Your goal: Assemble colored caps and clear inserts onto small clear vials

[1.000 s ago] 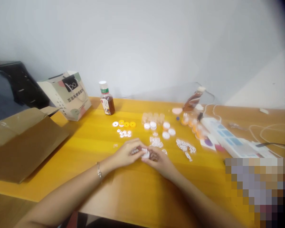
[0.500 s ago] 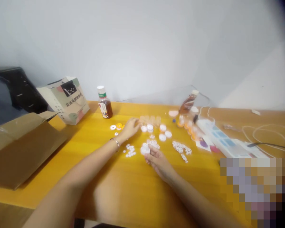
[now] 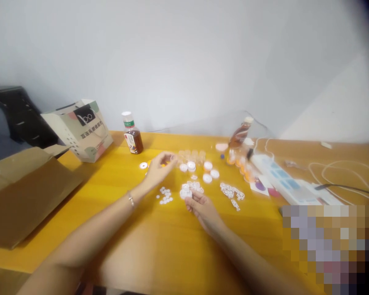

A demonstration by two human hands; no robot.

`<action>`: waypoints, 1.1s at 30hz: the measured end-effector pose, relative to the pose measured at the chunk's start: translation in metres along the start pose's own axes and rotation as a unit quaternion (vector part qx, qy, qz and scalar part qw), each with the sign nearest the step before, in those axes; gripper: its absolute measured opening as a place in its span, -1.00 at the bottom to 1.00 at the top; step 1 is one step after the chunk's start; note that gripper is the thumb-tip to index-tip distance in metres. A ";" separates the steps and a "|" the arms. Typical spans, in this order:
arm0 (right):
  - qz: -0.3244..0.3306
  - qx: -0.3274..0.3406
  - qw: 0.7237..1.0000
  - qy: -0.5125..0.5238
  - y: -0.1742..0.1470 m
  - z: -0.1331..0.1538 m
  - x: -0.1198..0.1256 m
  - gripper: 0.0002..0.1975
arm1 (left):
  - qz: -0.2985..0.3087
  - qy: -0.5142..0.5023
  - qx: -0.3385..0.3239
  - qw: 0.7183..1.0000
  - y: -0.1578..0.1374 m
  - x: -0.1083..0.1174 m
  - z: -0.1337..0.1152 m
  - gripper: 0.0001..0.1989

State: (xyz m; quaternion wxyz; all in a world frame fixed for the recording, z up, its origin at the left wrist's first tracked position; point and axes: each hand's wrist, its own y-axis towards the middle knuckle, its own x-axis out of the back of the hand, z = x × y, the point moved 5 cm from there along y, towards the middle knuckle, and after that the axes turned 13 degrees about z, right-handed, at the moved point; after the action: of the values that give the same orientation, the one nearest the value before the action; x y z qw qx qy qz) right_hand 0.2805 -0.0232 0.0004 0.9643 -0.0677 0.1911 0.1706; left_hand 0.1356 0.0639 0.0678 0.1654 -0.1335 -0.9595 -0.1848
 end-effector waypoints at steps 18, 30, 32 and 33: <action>0.052 0.012 0.993 -0.107 0.000 0.009 -0.006 -0.77 | 0.177 -0.008 0.020 0.984 -0.054 -0.027 -0.015 -0.77; 0.047 0.013 0.990 -0.133 -0.005 0.005 -0.010 -0.82 | 0.233 -0.047 0.024 0.971 -0.057 -0.027 -0.016 -0.78; 0.066 0.002 0.993 -0.102 -0.005 0.000 -0.011 -0.82 | 0.250 -0.065 0.026 0.966 -0.056 -0.027 -0.014 -0.77; 0.076 -0.005 0.994 -0.079 -0.005 -0.002 -0.012 -0.81 | 0.257 -0.074 0.029 0.963 -0.057 -0.026 -0.013 -0.76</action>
State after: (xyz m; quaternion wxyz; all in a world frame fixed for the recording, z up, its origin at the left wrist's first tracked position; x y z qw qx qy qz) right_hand 0.2713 -0.0319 0.0035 0.9602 -0.0446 0.1184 0.2488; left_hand 0.1447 0.0029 0.0525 0.1396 -0.3839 -0.9075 -0.0981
